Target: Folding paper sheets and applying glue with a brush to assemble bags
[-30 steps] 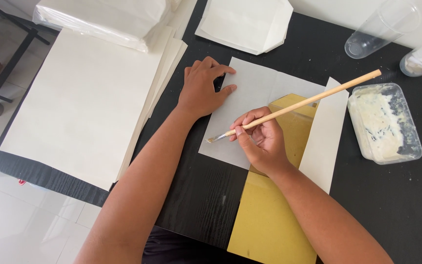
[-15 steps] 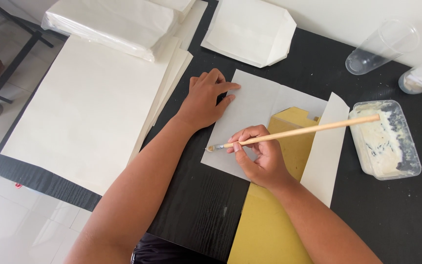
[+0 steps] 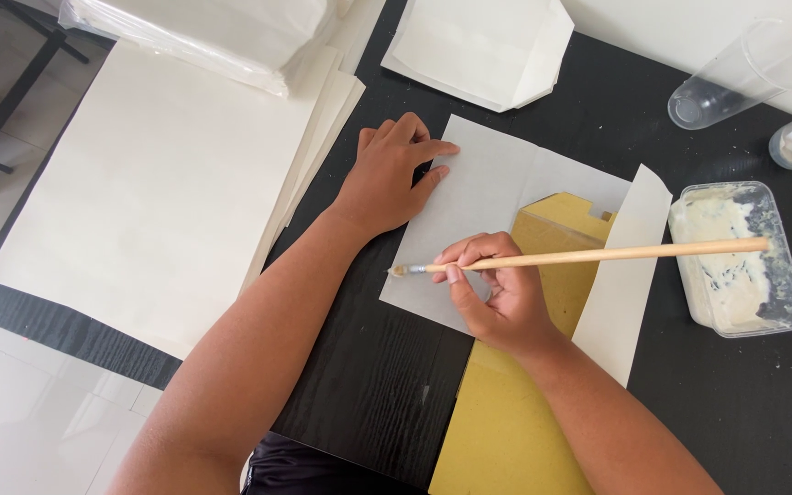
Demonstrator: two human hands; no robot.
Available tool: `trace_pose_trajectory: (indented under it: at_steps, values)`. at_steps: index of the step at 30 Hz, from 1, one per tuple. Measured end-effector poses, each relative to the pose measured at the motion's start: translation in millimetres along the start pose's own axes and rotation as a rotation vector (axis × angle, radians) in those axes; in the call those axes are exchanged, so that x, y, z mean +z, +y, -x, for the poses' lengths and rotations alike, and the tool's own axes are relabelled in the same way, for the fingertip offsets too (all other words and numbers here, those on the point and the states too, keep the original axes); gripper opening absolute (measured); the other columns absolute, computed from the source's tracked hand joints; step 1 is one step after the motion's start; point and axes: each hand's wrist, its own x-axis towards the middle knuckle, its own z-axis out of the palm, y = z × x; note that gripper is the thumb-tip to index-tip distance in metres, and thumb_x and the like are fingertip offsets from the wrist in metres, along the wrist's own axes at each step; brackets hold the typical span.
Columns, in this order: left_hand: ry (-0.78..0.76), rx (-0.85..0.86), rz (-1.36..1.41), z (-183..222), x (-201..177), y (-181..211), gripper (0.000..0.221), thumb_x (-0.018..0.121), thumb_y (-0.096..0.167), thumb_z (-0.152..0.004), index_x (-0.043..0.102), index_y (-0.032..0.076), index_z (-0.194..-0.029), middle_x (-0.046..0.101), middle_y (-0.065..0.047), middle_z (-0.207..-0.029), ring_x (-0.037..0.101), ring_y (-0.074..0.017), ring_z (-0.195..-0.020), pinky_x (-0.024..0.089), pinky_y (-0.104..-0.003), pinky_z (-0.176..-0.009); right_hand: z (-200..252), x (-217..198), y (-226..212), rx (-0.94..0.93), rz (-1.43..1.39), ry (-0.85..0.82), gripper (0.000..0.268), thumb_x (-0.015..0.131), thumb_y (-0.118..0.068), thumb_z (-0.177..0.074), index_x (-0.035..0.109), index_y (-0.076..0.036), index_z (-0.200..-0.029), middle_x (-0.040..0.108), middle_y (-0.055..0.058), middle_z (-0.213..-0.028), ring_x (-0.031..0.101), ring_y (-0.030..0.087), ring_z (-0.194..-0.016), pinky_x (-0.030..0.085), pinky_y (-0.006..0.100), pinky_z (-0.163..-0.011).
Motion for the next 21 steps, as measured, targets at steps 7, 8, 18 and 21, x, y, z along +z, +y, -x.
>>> trace_pose_trajectory:
  at_steps: [7,8,18,21]
  values:
    - [-0.012,-0.013,-0.011,-0.3,-2.9,3.3,0.023,0.069,0.021,-0.097,0.077,0.018,-0.118,0.054,-0.003,-0.098,0.058,-0.0203,-0.095,0.039,-0.041,-0.096,1.8,4.9,-3.2,0.019,-0.056,-0.122,0.010,0.063,-0.001,-0.094,0.053,-0.004,-0.094,0.072,0.015,-0.091,0.077,0.021,-0.077,0.061,0.032,-0.071]
    - [-0.013,-0.016,-0.008,-0.2,-2.8,3.5,0.023,0.069,0.021,-0.097,0.077,0.018,-0.118,0.054,-0.003,-0.098,0.058,-0.0201,-0.095,0.039,-0.041,-0.096,2.5,5.2,-3.0,0.021,-0.066,-0.122,0.009,0.063,0.000,-0.094,0.054,-0.003,-0.094,0.073,0.015,-0.091,0.077,0.022,-0.077,0.062,0.032,-0.071]
    - [0.002,-0.008,-0.005,0.6,-1.6,2.5,0.023,0.068,0.022,-0.097,0.077,0.019,-0.118,0.054,-0.003,-0.097,0.058,-0.0202,-0.094,0.039,-0.041,-0.095,3.6,8.0,-5.1,0.017,-0.055,-0.116,0.010,0.063,0.000,-0.093,0.055,-0.004,-0.092,0.073,0.014,-0.088,0.076,0.021,-0.075,0.061,0.032,-0.069]
    - [-0.009,-0.014,-0.015,0.1,-2.9,3.7,0.023,0.069,0.022,-0.097,0.077,0.019,-0.118,0.055,-0.003,-0.098,0.058,-0.0197,-0.094,0.039,-0.040,-0.095,3.6,7.9,-5.0,0.010,-0.080,-0.070,0.008,0.062,0.000,-0.094,0.054,-0.003,-0.094,0.072,0.016,-0.090,0.076,0.021,-0.076,0.062,0.033,-0.069]
